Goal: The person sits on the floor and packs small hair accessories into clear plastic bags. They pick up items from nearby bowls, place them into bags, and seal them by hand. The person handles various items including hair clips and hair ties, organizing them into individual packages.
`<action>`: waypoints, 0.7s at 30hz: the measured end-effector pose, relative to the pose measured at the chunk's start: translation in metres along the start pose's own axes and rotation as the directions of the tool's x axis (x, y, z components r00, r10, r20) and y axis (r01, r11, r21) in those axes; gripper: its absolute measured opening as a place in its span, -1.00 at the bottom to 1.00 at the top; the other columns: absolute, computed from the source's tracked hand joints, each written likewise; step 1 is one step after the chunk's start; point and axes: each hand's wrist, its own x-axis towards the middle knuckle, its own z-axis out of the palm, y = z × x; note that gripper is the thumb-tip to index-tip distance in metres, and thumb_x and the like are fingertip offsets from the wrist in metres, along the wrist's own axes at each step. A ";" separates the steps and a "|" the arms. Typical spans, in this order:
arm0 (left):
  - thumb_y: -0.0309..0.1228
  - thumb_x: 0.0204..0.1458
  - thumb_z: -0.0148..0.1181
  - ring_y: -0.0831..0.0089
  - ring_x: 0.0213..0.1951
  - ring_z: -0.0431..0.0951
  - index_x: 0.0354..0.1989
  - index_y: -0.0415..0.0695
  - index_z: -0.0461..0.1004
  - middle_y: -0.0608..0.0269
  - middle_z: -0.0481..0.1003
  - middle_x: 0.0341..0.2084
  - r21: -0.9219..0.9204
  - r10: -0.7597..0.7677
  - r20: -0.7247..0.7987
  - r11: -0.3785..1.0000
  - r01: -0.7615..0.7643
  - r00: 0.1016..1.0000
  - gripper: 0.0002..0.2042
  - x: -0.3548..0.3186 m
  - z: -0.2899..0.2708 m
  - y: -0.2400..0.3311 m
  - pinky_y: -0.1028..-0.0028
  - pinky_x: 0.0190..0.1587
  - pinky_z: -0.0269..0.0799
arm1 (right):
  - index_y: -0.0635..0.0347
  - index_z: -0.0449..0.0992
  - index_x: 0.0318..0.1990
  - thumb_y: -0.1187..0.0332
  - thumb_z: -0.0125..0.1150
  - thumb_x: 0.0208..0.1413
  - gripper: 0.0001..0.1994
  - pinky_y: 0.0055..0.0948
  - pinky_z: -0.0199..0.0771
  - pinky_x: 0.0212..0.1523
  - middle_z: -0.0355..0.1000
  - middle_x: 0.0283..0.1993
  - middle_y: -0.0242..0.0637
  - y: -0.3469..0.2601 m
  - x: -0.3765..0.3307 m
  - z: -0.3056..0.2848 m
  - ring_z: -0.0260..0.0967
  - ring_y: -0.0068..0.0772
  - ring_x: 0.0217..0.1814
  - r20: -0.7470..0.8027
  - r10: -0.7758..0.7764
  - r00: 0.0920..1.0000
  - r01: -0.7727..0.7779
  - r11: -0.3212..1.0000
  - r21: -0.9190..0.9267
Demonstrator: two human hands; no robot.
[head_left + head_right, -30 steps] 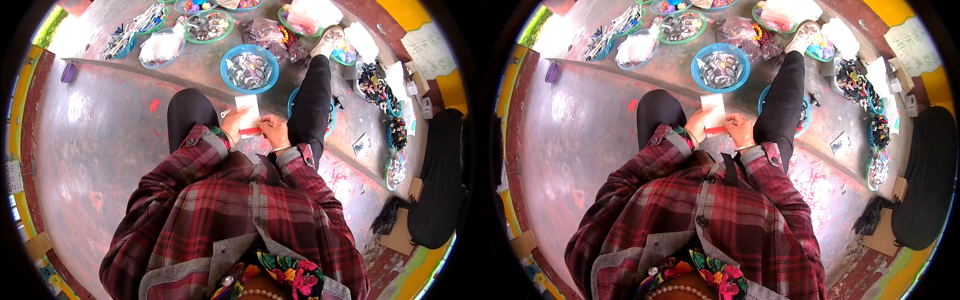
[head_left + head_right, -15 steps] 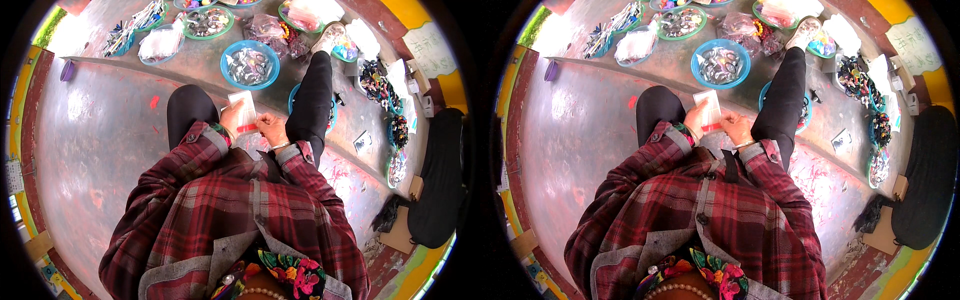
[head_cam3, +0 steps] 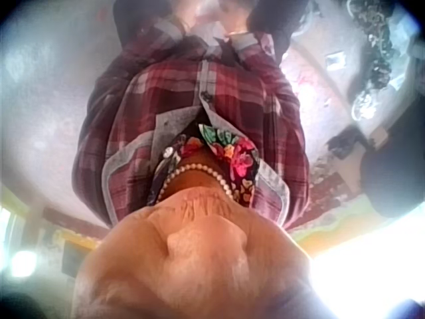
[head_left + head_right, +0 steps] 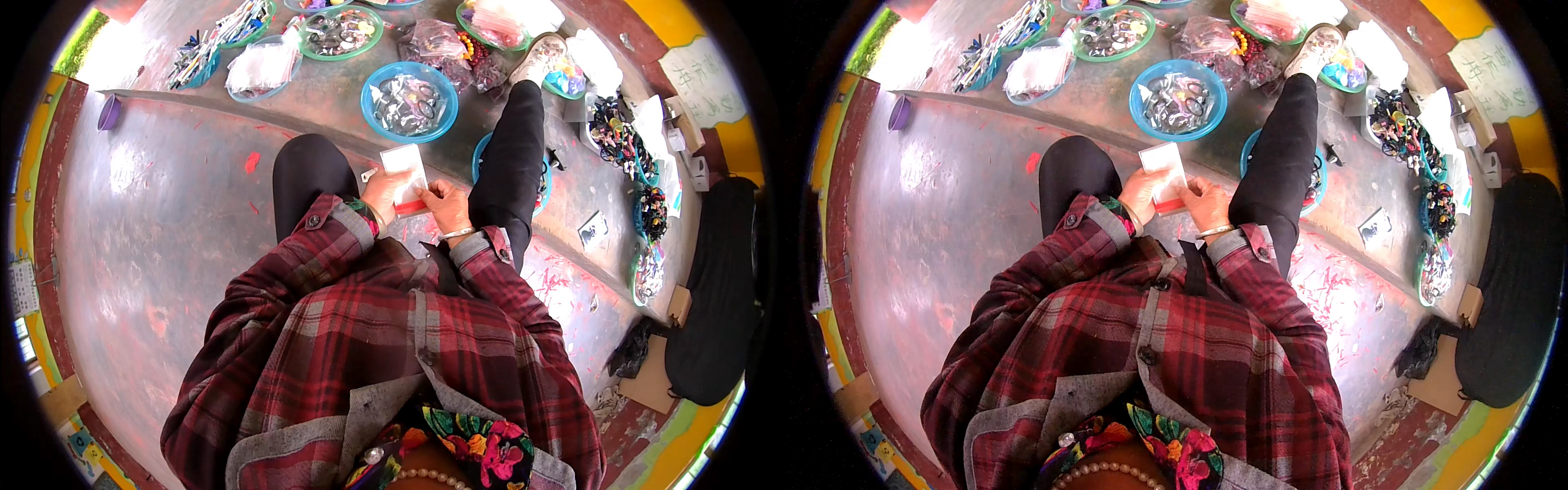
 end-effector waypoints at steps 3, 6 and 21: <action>-0.46 -0.06 0.07 0.39 -0.32 0.47 -0.25 -0.20 0.37 0.23 0.45 -0.36 0.018 0.002 0.003 1.000 -0.002 1.000 -0.82 0.001 0.000 -0.001 0.36 -0.23 0.37 | 0.34 0.43 -0.53 0.38 0.19 -0.10 -0.82 -0.66 0.12 -0.60 0.31 -0.63 -0.49 0.011 0.002 0.002 0.10 -0.74 -0.60 0.031 0.040 0.999 -0.045 0.986 0.160; -0.43 -0.03 0.04 0.37 -0.30 0.46 -0.23 -0.21 0.36 0.22 0.45 -0.34 -0.032 -0.021 0.005 0.999 0.021 1.000 -0.80 0.003 -0.003 -0.002 0.34 -0.19 0.36 | 0.34 0.46 -0.49 0.40 0.16 -0.08 -0.85 -0.68 0.09 -0.60 0.32 -0.61 -0.52 0.009 0.000 -0.001 0.09 -0.77 -0.60 0.040 0.076 0.996 -0.081 0.985 0.151; -0.29 0.05 -0.05 0.35 -0.25 0.44 -0.17 -0.21 0.31 0.19 0.42 -0.29 -0.027 0.080 0.049 0.997 -0.079 0.996 -0.74 0.014 -0.022 -0.012 0.33 -0.17 0.35 | 0.24 0.47 -0.52 0.31 0.16 -0.13 -0.83 -0.53 0.29 -0.52 0.39 -0.61 -0.32 0.001 -0.001 -0.006 0.32 -0.56 -0.61 -0.144 -0.077 0.987 0.052 0.985 -0.166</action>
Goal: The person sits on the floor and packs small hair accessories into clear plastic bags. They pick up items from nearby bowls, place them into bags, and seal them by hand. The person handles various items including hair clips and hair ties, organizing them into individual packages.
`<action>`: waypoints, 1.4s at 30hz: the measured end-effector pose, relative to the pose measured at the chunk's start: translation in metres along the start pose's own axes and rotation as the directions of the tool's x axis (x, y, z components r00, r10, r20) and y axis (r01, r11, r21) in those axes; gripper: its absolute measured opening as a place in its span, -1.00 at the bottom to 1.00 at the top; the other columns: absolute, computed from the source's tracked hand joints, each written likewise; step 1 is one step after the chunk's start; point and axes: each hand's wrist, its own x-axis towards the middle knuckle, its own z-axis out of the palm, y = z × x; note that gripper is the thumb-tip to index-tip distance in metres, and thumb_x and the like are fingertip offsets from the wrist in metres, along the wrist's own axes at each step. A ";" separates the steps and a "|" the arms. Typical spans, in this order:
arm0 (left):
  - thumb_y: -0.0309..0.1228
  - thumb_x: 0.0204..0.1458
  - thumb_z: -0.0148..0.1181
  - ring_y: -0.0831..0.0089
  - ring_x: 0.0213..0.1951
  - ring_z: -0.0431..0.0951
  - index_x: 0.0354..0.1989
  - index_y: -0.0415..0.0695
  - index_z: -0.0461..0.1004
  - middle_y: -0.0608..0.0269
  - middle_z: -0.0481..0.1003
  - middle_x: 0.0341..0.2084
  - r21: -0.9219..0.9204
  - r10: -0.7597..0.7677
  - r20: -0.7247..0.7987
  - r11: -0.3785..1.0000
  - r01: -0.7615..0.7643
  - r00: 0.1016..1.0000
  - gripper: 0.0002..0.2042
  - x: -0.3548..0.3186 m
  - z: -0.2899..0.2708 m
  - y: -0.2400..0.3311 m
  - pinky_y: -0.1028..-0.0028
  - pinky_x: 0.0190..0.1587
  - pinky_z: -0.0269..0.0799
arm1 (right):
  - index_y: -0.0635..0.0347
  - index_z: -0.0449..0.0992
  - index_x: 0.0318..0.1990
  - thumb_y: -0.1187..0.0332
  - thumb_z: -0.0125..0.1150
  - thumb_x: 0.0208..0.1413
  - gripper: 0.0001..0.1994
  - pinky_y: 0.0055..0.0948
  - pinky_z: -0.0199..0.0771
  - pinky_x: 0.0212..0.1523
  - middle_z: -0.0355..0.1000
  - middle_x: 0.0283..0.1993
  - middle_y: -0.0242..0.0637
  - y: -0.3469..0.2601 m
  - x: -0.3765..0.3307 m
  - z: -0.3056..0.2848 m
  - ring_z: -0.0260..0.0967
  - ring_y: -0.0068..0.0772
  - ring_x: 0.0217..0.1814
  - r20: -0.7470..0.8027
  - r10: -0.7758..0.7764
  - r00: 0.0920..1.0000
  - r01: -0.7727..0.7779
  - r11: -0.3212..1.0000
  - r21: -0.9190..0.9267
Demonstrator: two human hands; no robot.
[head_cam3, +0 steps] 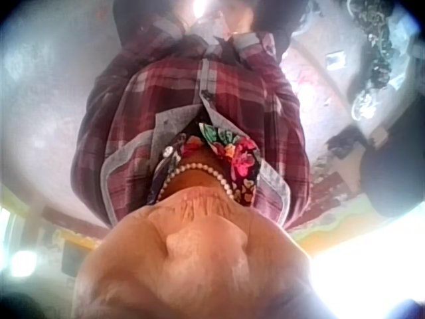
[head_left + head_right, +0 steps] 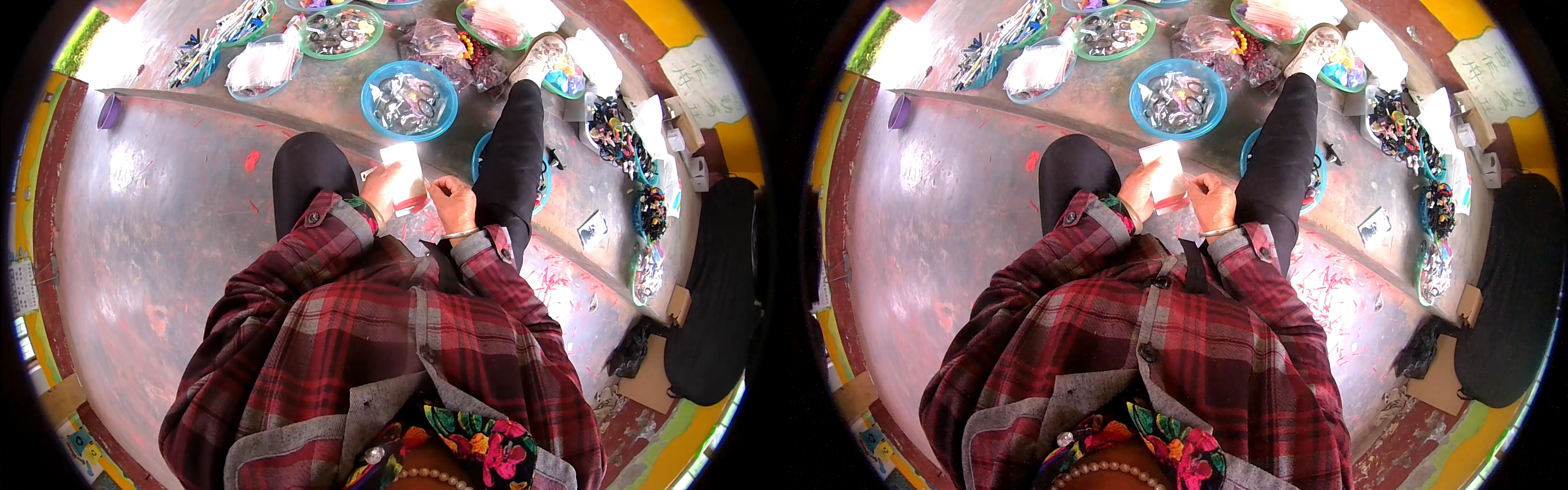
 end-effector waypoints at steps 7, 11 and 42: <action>-0.29 0.05 -0.04 0.44 -0.33 0.44 -0.20 -0.21 0.32 0.23 0.42 -0.32 0.106 0.014 0.052 0.994 -0.019 0.999 -0.74 -0.001 0.000 0.001 0.43 -0.26 0.37 | 0.27 0.46 -0.40 0.35 0.09 -0.02 -0.85 -0.71 0.17 -0.64 0.43 -0.56 -0.33 -0.025 -0.003 -0.010 0.32 -0.65 -0.61 0.430 0.277 0.859 -0.479 0.732 0.484; -0.27 0.06 -0.06 0.44 -0.30 0.42 -0.19 -0.20 0.32 0.23 0.41 -0.32 0.107 0.014 0.022 0.994 -0.017 1.000 -0.73 -0.004 0.014 0.002 0.42 -0.23 0.35 | 0.27 0.45 -0.33 0.37 0.05 0.01 -0.84 -0.74 0.14 -0.65 0.46 -0.51 -0.29 -0.017 -0.003 -0.010 0.31 -0.64 -0.62 0.409 0.304 0.860 -0.475 0.768 0.429; -0.52 -0.11 -0.02 0.26 -0.32 0.47 -0.35 -0.27 0.42 0.11 0.46 -0.43 0.883 -0.004 -0.021 0.469 0.020 1.000 -0.84 0.082 -0.055 -0.059 0.30 -0.24 0.37 | 0.34 0.45 -0.27 0.51 0.01 0.01 -0.85 -0.75 0.20 -0.58 0.34 -0.53 -0.49 -0.003 -0.021 -0.061 0.20 -0.77 -0.58 0.365 0.091 0.927 -0.291 0.788 0.542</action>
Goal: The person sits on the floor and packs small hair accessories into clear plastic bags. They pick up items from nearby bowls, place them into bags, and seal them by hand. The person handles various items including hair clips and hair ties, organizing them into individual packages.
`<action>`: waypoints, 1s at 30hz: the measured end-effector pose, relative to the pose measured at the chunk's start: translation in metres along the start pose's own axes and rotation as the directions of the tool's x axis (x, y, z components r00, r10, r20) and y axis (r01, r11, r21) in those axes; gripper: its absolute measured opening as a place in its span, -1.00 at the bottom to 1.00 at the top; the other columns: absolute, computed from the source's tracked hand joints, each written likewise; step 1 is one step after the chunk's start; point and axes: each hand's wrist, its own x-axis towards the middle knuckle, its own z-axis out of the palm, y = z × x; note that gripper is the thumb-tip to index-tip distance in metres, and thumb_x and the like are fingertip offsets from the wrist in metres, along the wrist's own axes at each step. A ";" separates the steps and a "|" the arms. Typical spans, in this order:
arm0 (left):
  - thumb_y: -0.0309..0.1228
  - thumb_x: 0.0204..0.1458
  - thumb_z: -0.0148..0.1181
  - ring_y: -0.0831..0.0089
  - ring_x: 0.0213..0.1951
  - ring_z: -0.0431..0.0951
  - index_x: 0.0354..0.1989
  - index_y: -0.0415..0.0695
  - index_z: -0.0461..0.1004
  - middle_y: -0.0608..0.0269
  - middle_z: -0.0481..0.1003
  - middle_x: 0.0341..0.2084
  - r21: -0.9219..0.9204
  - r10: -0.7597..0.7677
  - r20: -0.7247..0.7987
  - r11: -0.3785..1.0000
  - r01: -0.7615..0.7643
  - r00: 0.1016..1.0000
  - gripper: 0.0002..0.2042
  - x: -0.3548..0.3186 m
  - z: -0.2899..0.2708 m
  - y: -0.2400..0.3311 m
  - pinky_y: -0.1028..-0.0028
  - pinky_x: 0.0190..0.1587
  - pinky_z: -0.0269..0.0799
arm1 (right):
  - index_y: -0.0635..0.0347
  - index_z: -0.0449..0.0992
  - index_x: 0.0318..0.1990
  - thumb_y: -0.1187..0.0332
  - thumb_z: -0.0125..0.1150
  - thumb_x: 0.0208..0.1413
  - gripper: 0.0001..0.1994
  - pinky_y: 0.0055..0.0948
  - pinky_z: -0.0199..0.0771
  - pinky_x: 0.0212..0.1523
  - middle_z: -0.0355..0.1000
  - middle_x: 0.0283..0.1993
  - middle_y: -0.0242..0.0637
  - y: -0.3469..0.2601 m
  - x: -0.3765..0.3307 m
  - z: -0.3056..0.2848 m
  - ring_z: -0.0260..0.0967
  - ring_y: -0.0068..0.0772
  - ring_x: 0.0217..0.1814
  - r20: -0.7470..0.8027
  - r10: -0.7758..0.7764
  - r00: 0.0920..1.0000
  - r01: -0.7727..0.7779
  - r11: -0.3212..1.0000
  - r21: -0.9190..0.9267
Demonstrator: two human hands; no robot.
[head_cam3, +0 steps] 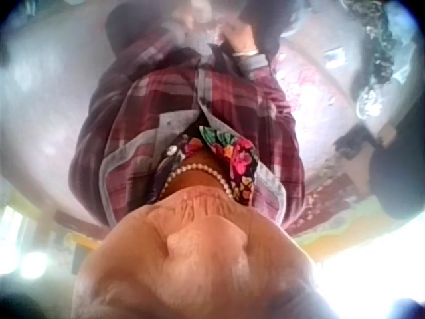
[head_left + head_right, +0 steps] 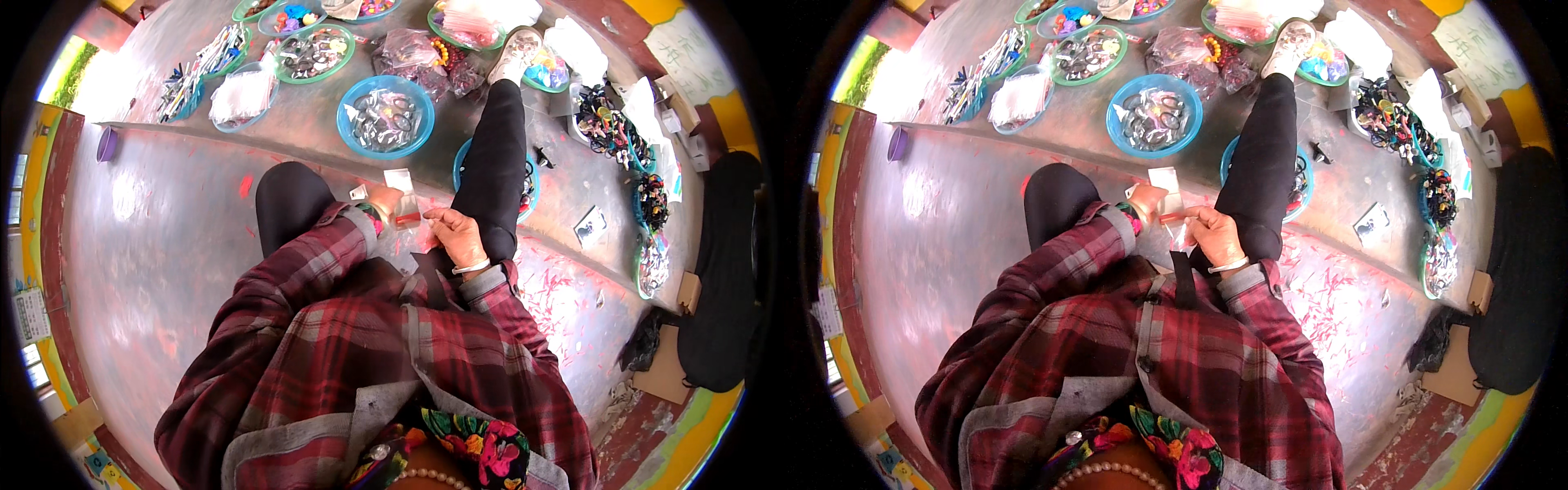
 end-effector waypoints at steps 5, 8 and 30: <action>-0.36 -0.15 0.05 0.26 -0.37 0.46 -0.33 -0.25 0.41 0.08 0.46 -0.48 -0.016 -0.020 -0.116 1.000 0.019 0.993 -0.75 0.074 0.009 -0.002 0.37 -0.30 0.32 | 0.36 0.40 -0.22 0.54 -0.01 0.02 -0.84 -0.68 0.34 -0.60 0.37 -0.49 -0.37 0.018 0.015 -0.003 0.28 -0.66 -0.59 0.052 0.009 0.999 -0.012 0.998 0.059; -0.33 -0.09 0.07 0.30 -0.36 0.48 -0.36 -0.28 0.40 0.06 0.47 -0.46 -0.225 0.060 -0.104 0.971 -0.083 0.993 -0.76 0.097 0.019 0.015 0.39 -0.31 0.33 | 0.34 0.40 -0.22 0.51 -0.02 0.03 -0.83 -0.68 0.30 -0.59 0.38 -0.54 -0.36 0.017 0.016 -0.007 0.26 -0.66 -0.61 -0.006 0.011 1.000 -0.010 0.997 0.073; -0.55 -0.19 0.06 0.21 -0.01 0.29 -0.16 -0.19 0.38 0.10 0.36 -0.15 0.536 0.732 0.318 0.385 -0.751 0.602 -0.68 -0.122 -0.030 0.147 0.30 0.01 0.21 | 0.26 0.39 -0.40 0.19 -0.03 0.07 -0.72 -0.58 0.15 -0.67 0.39 -0.58 -0.22 0.015 0.022 0.004 0.26 -0.47 -0.67 0.133 0.423 0.896 -0.440 0.810 0.388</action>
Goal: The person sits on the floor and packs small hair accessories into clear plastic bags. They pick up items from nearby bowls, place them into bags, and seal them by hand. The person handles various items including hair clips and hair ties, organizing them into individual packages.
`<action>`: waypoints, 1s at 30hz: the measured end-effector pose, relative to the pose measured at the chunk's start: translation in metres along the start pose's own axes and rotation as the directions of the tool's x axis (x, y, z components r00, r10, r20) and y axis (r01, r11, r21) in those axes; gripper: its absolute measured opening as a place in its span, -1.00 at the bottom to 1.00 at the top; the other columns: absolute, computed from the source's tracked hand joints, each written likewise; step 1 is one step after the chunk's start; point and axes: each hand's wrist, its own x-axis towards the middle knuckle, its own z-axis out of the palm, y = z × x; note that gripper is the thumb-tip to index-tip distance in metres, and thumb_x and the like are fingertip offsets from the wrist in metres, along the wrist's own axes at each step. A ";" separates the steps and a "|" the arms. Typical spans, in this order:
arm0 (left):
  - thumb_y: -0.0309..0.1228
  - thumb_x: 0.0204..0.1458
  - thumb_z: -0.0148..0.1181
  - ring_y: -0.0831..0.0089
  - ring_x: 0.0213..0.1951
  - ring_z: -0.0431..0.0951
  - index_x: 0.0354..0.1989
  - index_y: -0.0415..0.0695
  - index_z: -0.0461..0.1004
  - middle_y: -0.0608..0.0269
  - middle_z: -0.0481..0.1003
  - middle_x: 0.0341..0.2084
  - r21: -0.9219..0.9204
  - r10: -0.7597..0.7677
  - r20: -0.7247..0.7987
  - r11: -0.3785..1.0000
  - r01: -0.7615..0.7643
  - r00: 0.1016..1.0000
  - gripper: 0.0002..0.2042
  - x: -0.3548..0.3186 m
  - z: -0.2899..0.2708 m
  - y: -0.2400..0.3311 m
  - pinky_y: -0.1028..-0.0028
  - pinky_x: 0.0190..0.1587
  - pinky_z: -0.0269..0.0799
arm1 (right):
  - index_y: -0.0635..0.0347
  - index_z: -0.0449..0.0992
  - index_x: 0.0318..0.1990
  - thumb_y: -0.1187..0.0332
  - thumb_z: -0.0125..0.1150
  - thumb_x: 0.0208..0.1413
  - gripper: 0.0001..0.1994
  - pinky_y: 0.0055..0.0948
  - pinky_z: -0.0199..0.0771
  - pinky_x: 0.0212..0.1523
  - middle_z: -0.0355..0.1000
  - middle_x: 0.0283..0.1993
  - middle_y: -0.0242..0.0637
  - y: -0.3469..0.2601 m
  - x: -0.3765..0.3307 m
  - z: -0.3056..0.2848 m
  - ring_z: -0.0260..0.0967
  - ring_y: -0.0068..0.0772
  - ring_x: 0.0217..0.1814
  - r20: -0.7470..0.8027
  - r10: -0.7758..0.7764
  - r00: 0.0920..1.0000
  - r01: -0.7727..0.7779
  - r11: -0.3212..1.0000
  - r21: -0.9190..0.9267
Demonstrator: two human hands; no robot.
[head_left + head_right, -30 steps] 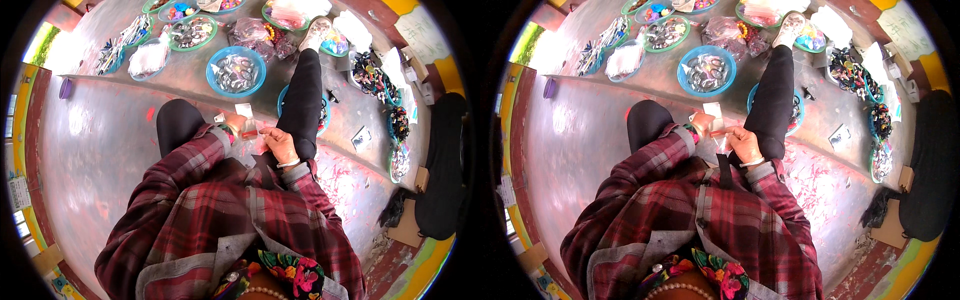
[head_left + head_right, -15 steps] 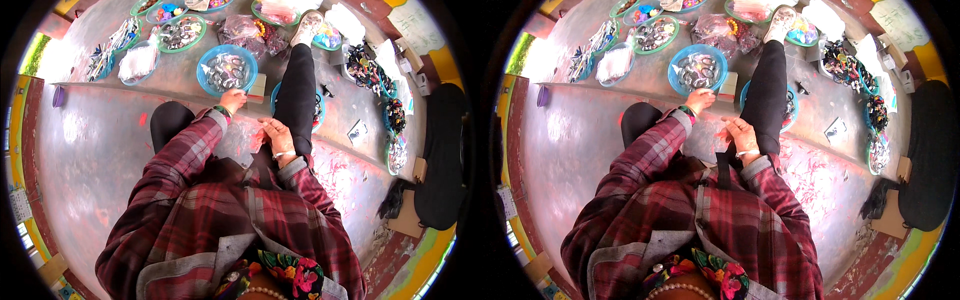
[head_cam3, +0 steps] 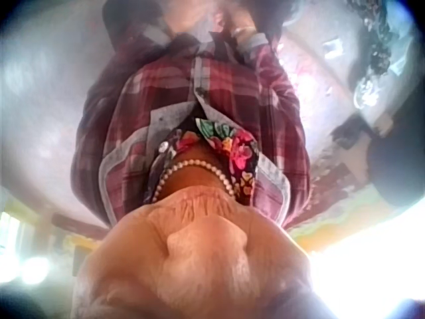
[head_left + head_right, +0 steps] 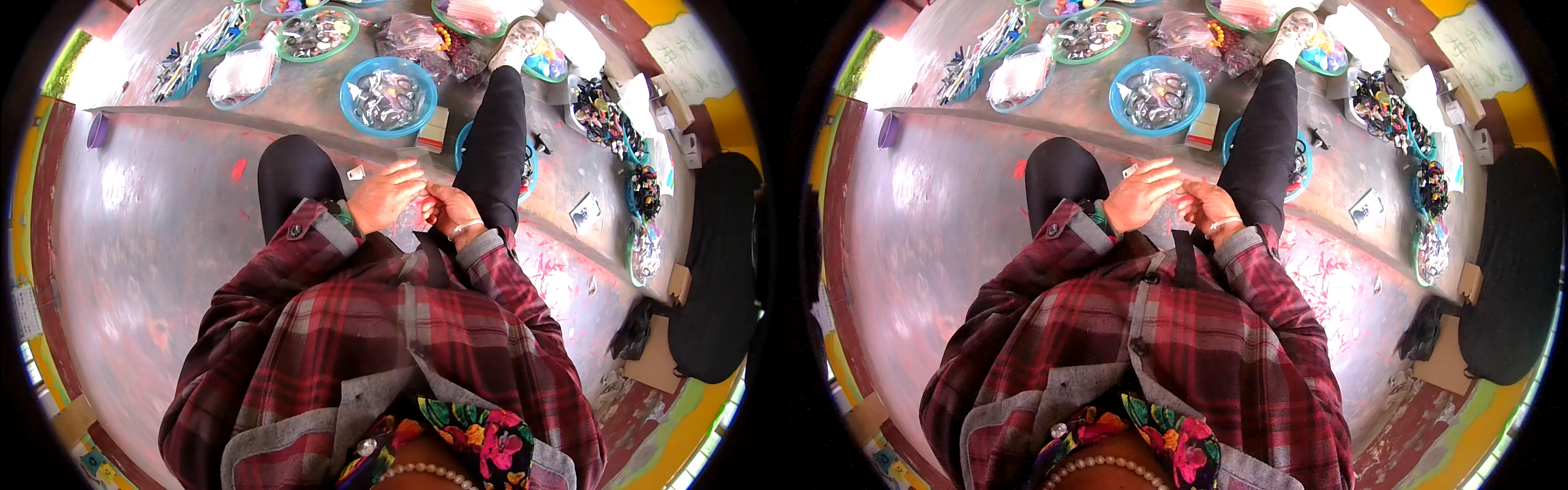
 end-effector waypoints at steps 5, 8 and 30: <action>-0.44 -0.03 0.02 0.47 -0.37 0.46 -0.29 -0.23 0.44 0.22 0.49 -0.40 -0.434 -0.430 0.095 0.794 0.426 0.898 -0.83 -0.007 0.010 -0.017 0.52 -0.40 0.36 | 0.21 0.41 -0.37 -0.05 -0.02 0.00 -0.57 -0.55 0.19 -0.58 0.40 -0.55 -0.30 -0.004 -0.003 -0.007 0.30 -0.50 -0.56 -0.071 -0.200 0.977 0.198 0.980 -0.031; -0.34 0.04 -0.02 0.65 -0.47 0.41 -0.28 -0.25 0.43 0.25 0.49 -0.43 -0.757 -0.574 0.331 0.313 0.574 0.749 -0.78 -0.009 0.011 -0.022 0.68 -0.55 0.27 | 0.13 0.42 -0.23 0.07 0.04 0.02 -0.67 -0.60 0.22 -0.35 0.40 -0.31 -0.45 -0.005 -0.008 0.000 0.28 -0.60 -0.23 -0.041 -0.366 0.930 0.356 0.922 -0.155; -0.32 -0.01 0.06 0.63 -0.36 0.42 -0.30 -0.19 0.42 0.30 0.46 -0.41 -0.767 -0.540 0.502 0.084 0.636 0.676 -0.80 -0.007 0.008 -0.014 0.68 -0.54 0.24 | 0.34 0.52 -0.45 0.51 0.20 -0.18 -0.90 -0.59 0.30 -0.29 0.45 -0.51 -0.28 0.002 -0.008 -0.001 0.35 -0.55 -0.45 0.000 -0.377 0.926 0.359 0.881 -0.310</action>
